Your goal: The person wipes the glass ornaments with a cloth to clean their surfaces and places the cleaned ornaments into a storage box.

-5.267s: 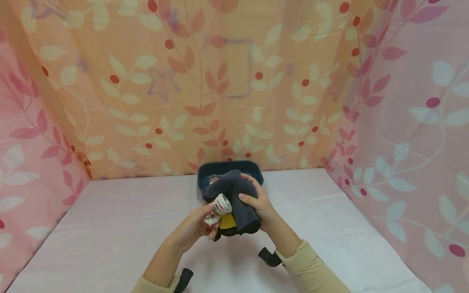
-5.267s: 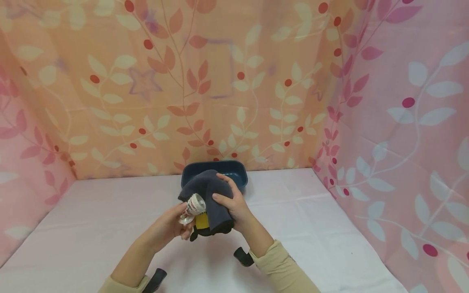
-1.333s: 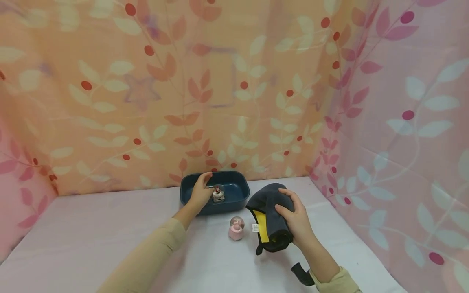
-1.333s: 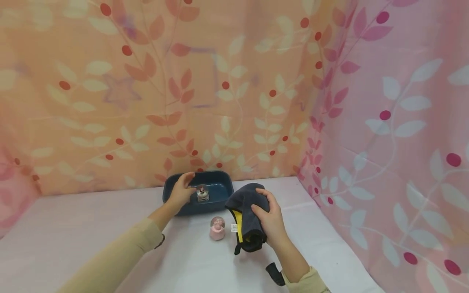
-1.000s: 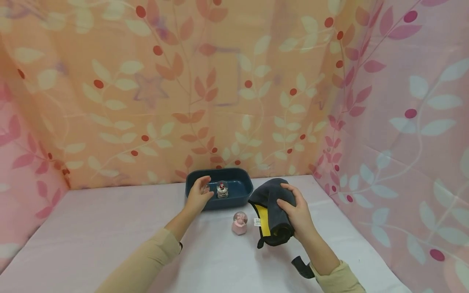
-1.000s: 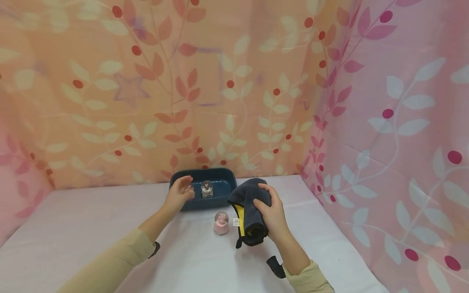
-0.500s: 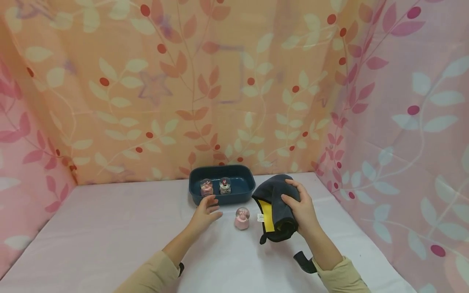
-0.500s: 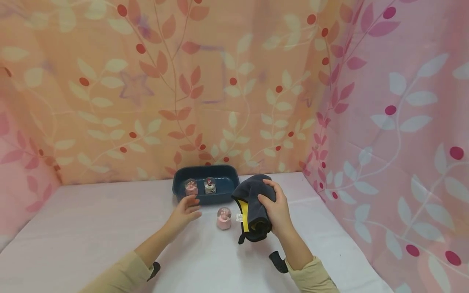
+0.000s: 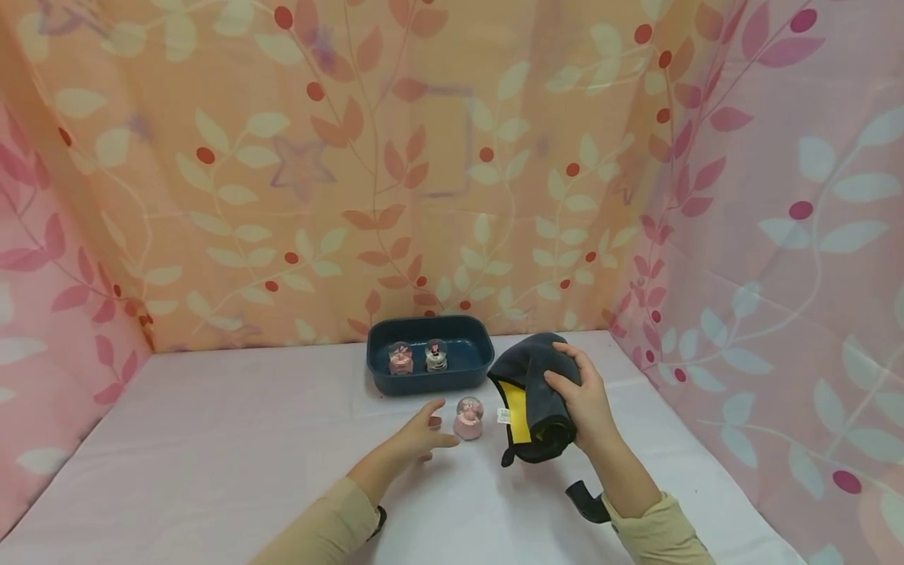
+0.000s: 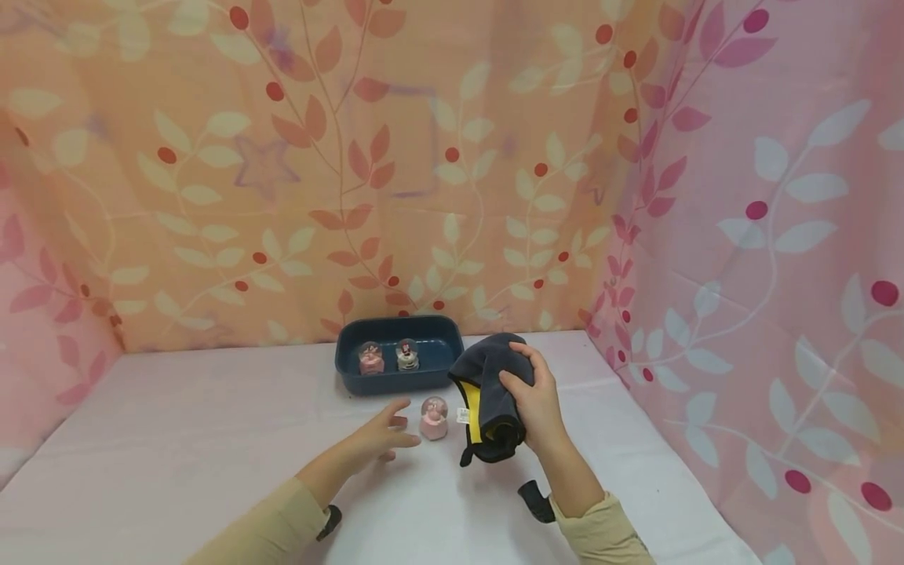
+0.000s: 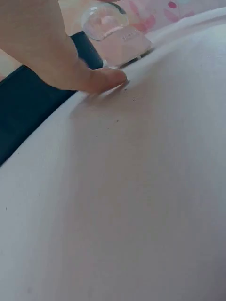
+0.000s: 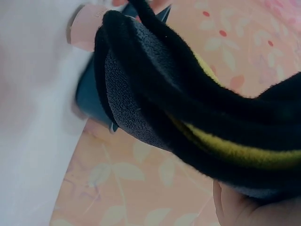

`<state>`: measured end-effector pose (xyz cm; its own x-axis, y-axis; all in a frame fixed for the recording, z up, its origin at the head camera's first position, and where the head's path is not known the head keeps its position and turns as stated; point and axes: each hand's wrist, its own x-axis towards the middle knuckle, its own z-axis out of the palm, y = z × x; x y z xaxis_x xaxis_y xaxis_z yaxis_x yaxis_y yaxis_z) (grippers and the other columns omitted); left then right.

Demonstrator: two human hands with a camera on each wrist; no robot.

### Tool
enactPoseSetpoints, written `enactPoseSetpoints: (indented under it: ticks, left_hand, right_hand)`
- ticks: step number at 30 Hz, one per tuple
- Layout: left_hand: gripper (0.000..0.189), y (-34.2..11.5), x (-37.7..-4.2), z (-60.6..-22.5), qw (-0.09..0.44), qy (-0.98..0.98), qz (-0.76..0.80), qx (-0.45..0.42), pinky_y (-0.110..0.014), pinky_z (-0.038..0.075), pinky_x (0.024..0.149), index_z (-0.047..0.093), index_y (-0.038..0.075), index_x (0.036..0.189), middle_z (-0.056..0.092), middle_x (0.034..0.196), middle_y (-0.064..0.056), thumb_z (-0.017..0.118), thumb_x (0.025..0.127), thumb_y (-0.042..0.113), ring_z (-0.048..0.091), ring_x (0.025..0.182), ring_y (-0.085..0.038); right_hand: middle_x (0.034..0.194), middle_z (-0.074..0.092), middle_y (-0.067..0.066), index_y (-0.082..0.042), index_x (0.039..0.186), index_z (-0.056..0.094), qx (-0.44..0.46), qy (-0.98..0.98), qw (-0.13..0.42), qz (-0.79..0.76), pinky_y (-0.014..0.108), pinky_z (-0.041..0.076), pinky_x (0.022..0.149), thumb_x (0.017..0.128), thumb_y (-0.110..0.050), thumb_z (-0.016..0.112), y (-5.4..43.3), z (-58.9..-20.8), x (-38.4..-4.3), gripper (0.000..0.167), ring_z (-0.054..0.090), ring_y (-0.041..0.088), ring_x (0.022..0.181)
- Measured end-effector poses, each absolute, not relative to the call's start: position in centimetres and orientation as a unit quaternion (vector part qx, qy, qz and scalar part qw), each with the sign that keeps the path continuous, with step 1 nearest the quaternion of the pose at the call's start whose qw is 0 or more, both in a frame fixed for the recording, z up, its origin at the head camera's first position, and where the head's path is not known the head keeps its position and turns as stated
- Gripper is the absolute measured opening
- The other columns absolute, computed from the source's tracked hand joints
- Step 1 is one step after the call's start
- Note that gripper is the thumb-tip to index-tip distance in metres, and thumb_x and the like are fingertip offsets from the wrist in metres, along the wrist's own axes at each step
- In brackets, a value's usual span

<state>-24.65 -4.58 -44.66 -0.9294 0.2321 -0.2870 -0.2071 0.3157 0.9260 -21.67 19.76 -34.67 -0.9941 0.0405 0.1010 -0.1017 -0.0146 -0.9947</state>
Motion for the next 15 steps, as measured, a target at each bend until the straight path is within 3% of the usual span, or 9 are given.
enactPoseSetpoints:
  ticks: [5,11,15]
  left_hand:
    - [0.08,-2.6,-25.4,-45.1,0.169,0.84,0.516,-0.015,-0.057,0.038,0.098,0.039,0.008,0.145,0.041,0.135,-0.028,0.081,0.079,0.016,0.044,0.122,-0.043]
    - [0.069,0.3,-25.8,-45.0,0.119,0.897,0.421,-0.066,-0.059,0.037,0.094,0.059,0.008,0.129,0.047,0.116,-0.023,0.087,0.071,0.033,0.041,0.109,-0.042]
    - [0.063,1.1,-25.8,-44.4,0.109,0.905,0.398,-0.107,-0.06,0.039,0.09,0.065,0.01,0.119,0.046,0.113,-0.023,0.086,0.068,0.042,0.041,0.108,-0.042]
  right_hand:
    - [0.151,0.029,0.012,-0.011,0.142,0.035,0.008,-0.694,0.05,0.718,0.028,0.05,0.088,0.097,-0.002,0.051,19.9,-34.9,-21.7,0.048,0.044,0.033,0.124]
    - [0.15,0.03,0.011,-0.011,0.142,0.035,-0.001,-0.672,0.058,0.739,0.026,0.05,0.088,0.097,-0.002,0.05,20.2,-35.1,-21.6,0.048,0.043,0.031,0.126]
    - [0.151,0.029,0.011,-0.01,0.142,0.035,0.002,-0.666,0.059,0.744,0.025,0.05,0.088,0.097,-0.002,0.05,19.9,-35.2,-21.8,0.047,0.041,0.031,0.127]
